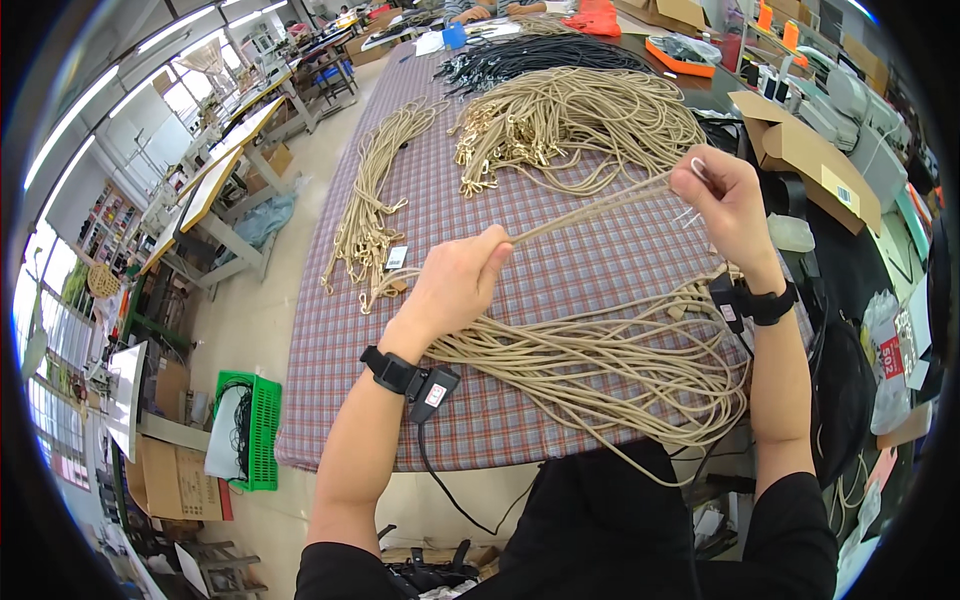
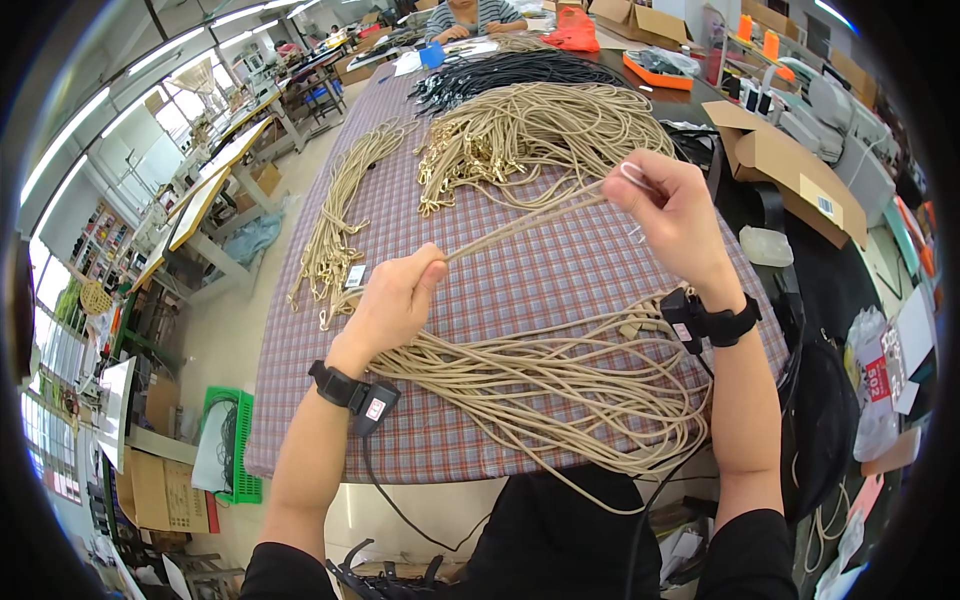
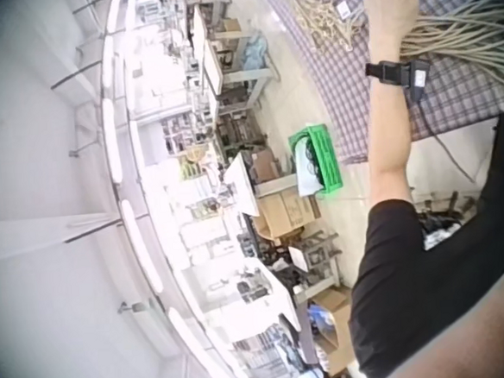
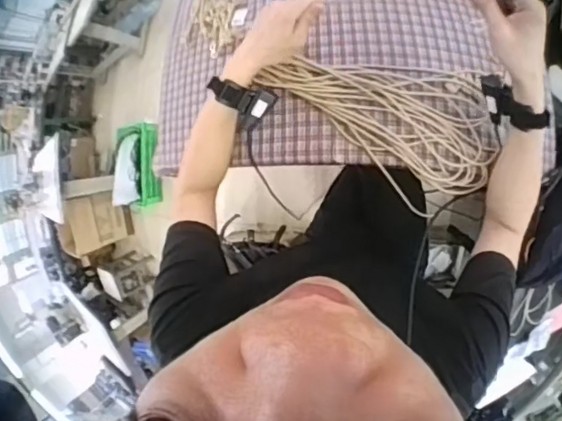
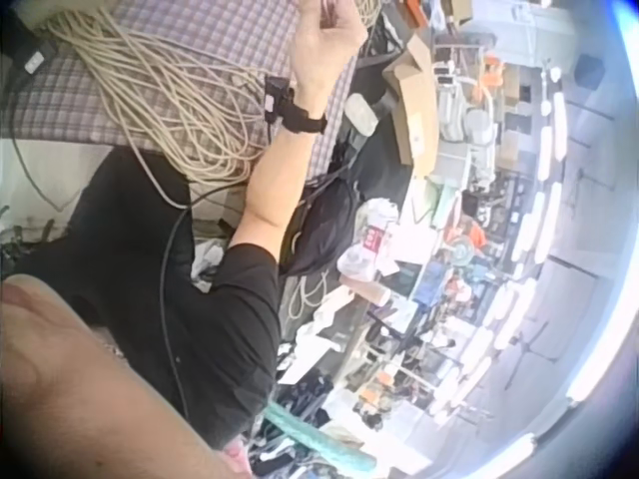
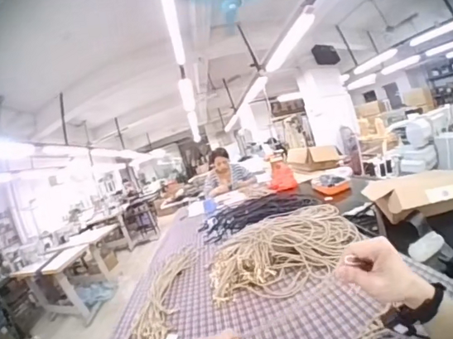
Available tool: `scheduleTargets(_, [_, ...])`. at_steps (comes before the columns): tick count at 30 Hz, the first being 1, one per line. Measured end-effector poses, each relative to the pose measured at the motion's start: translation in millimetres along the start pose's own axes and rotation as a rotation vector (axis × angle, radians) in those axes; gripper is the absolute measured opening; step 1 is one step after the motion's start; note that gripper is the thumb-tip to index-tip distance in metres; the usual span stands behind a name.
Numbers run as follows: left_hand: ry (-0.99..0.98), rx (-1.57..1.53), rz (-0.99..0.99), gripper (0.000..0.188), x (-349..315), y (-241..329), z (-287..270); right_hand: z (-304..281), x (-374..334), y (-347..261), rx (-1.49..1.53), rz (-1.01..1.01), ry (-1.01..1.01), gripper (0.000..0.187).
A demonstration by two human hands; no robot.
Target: The person sits at a table in a workshop and repeatedly inserts small white plastic pieces into the ends of beige cords. They handle the cords one by one, pulling them from a pile, inserting the plastic piece, and placing the finished cord back on the table.
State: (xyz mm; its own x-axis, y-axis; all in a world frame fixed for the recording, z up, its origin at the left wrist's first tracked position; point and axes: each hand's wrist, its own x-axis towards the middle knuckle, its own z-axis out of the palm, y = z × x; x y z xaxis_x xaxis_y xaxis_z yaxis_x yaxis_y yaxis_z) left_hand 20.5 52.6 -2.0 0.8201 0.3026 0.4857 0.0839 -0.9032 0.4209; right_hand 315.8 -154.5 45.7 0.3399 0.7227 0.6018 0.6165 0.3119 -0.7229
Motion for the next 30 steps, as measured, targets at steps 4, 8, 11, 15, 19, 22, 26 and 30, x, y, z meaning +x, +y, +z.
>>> scheduleTargets(4, [-0.016, 0.042, -0.024, 0.024, -1, -15, 0, -4, 4, 14, 0.04, 0.031, 0.041, 0.023])
scheduleTargets(8, [-0.007, 0.027, -0.057, 0.026, -2, -27, -5, -23, 10, 29, 0.028, 0.028, 0.106, 0.025])
scheduleTargets(11, [-0.024, 0.028, -0.089, 0.027, -3, -30, -9, -34, 14, 38, 0.002, 0.034, 0.171, 0.026])
scheduleTargets(15, [-0.017, 0.05, -0.076, 0.03, -3, -32, -11, -40, 16, 40, -0.01, 0.032, 0.256, 0.025])
scheduleTargets(19, [-0.042, 0.058, -0.127, 0.031, -2, -30, -16, -49, 17, 45, -0.041, 0.05, 0.306, 0.025])
scheduleTargets(22, [-0.051, 0.046, -0.149, 0.03, -2, -31, -18, -57, 17, 52, -0.061, 0.073, 0.329, 0.026])
scheduleTargets(26, [-0.038, 0.016, -0.164, 0.029, -2, -35, -22, -67, 18, 61, -0.079, 0.112, 0.368, 0.029])
scheduleTargets(30, [-0.049, 0.03, -0.194, 0.029, -3, -33, -28, -65, 20, 64, 0.016, 0.14, 0.387, 0.031])
